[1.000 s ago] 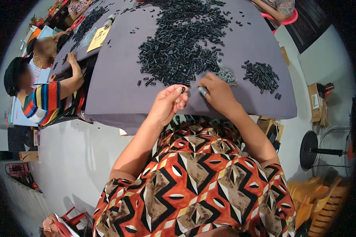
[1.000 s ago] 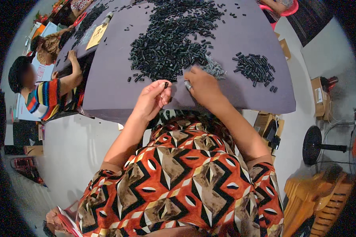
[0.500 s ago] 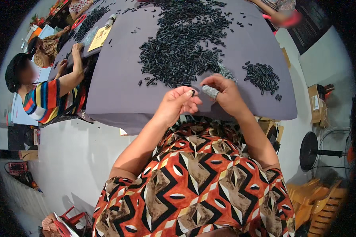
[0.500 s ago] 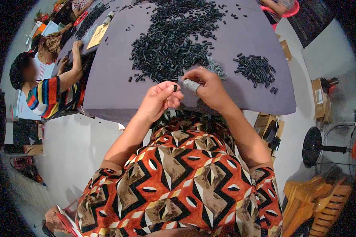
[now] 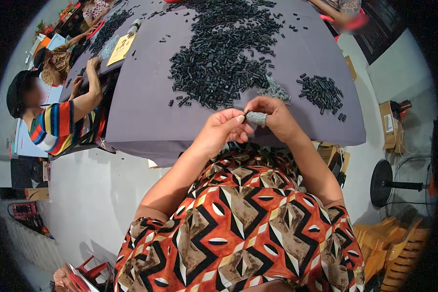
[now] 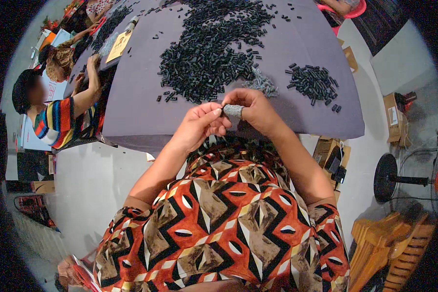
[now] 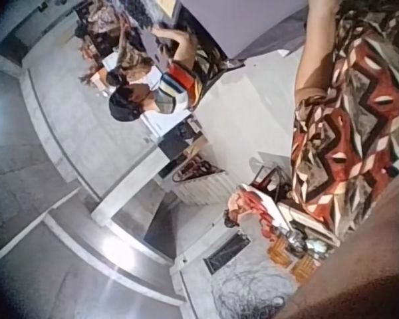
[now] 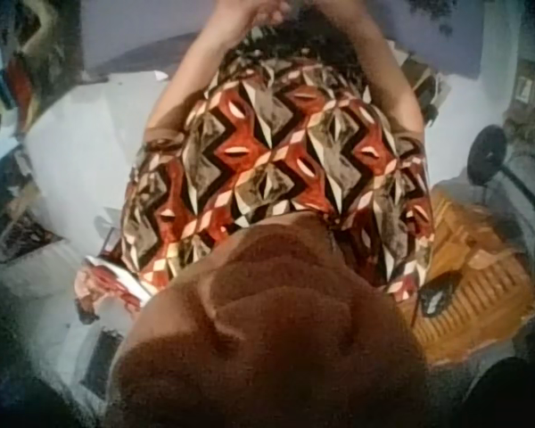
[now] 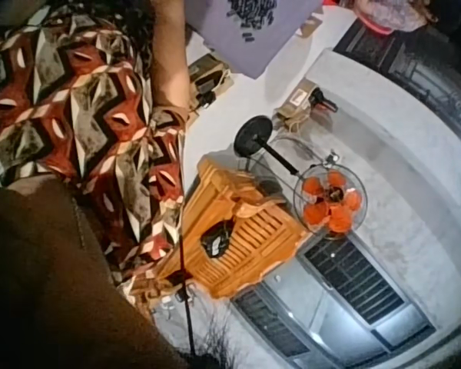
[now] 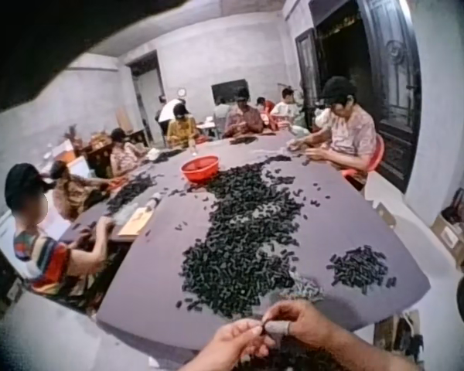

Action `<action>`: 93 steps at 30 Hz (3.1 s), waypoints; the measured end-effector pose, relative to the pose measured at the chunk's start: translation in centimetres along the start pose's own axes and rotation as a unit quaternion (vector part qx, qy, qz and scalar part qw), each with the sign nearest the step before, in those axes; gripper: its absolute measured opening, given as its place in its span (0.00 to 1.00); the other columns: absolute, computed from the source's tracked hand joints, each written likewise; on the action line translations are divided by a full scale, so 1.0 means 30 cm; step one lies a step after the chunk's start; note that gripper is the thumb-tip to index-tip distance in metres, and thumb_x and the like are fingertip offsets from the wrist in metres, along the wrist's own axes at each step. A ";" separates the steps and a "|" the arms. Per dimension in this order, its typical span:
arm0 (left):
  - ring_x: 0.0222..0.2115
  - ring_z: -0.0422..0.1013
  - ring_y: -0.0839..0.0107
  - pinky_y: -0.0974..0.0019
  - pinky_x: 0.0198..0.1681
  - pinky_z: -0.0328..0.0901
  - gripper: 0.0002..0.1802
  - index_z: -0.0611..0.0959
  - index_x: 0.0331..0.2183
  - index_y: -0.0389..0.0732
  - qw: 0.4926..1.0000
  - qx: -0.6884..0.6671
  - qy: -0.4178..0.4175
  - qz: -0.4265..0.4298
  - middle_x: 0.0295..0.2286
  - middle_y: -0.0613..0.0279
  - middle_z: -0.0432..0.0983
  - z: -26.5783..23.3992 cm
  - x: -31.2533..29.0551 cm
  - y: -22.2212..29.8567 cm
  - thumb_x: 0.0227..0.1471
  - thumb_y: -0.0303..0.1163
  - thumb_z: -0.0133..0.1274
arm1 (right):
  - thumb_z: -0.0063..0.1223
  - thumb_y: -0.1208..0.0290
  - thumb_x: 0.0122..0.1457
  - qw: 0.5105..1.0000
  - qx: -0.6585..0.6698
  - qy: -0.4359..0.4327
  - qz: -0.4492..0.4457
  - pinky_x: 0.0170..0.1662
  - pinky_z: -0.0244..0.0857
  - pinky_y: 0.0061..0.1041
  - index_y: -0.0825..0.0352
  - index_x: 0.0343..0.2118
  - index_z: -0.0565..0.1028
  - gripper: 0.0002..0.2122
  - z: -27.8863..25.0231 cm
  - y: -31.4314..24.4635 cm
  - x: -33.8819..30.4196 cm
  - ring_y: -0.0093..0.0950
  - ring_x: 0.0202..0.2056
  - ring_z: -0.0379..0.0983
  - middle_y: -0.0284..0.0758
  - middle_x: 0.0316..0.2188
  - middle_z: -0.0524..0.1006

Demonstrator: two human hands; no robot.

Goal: Assemble small grey and black cylindrical components by hand at a table.

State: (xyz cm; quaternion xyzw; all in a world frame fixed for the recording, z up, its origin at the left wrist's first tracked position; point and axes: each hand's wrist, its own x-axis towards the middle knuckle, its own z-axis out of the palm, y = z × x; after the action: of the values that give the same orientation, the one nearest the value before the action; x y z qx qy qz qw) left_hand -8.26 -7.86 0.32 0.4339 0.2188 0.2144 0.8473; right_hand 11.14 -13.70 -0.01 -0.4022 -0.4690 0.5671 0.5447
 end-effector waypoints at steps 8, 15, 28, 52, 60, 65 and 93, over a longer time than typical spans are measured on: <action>0.21 0.74 0.76 0.75 0.25 0.70 0.09 0.76 0.39 0.36 1.000 0.014 0.011 -0.024 0.27 0.57 0.79 -0.006 -0.001 0.005 0.61 0.31 0.47 | 0.53 0.80 0.51 0.999 -0.034 -0.037 0.009 0.37 0.67 0.18 0.67 0.34 0.77 0.07 -0.010 -0.010 0.004 0.16 0.32 0.73 0.27 0.29 0.77; 0.17 0.72 0.79 0.79 0.21 0.66 0.08 0.79 0.34 0.37 0.998 0.052 0.018 -0.031 0.23 0.61 0.79 0.003 0.007 0.008 0.59 0.31 0.49 | 0.53 0.81 0.51 0.993 -0.099 -0.054 0.029 0.28 0.66 0.17 0.68 0.36 0.78 0.08 -0.019 -0.058 -0.013 0.15 0.30 0.73 0.28 0.29 0.78; 0.25 0.75 0.78 0.77 0.26 0.70 0.08 0.79 0.37 0.37 0.996 -0.022 0.089 0.008 0.29 0.60 0.79 0.025 0.035 0.008 0.59 0.31 0.50 | 0.56 0.77 0.52 0.945 -0.320 0.006 -0.069 0.36 0.65 0.21 0.65 0.54 0.70 0.23 0.001 -0.109 -0.049 0.19 0.33 0.69 0.30 0.34 0.71; 0.21 0.72 0.80 0.78 0.24 0.69 0.09 0.82 0.32 0.34 0.991 0.083 0.098 -0.041 0.27 0.65 0.79 0.021 0.103 -0.040 0.58 0.30 0.51 | 0.57 0.65 0.46 0.755 -0.616 0.092 -0.206 0.30 0.67 0.39 0.65 0.27 0.69 0.11 0.015 0.083 0.001 0.40 0.31 0.72 0.39 0.27 0.70; 0.21 0.72 0.79 0.78 0.24 0.68 0.10 0.82 0.30 0.36 0.991 0.109 0.083 -0.012 0.26 0.66 0.79 -0.007 0.110 -0.073 0.58 0.31 0.51 | 0.52 0.62 0.51 0.742 -0.620 0.090 -0.237 0.29 0.67 0.38 0.64 0.25 0.70 0.10 0.023 0.086 -0.001 0.39 0.28 0.73 0.38 0.24 0.71; 0.24 0.73 0.80 0.77 0.26 0.69 0.10 0.82 0.32 0.35 0.990 0.123 0.076 -0.002 0.26 0.66 0.78 -0.016 0.107 -0.084 0.58 0.32 0.51 | 0.53 0.61 0.51 0.749 -0.610 0.108 -0.235 0.29 0.66 0.39 0.64 0.25 0.70 0.11 0.034 0.085 -0.012 0.40 0.27 0.72 0.38 0.24 0.71; 0.35 0.70 0.55 0.56 0.36 0.69 0.05 0.80 0.27 0.38 0.482 0.822 0.095 0.287 0.29 0.54 0.72 -0.105 0.232 0.167 0.42 0.23 0.50 | 0.54 0.78 0.49 0.794 -0.555 0.198 -0.147 0.38 0.67 0.35 0.67 0.35 0.75 0.09 -0.109 -0.049 -0.080 0.40 0.36 0.72 0.39 0.34 0.72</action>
State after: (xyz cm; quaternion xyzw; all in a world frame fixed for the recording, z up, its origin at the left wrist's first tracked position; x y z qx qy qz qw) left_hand -5.24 0.68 1.53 0.9484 0.2373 0.2081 -0.0302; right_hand 14.85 -15.83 0.51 -0.6653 -0.6387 0.0304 0.3853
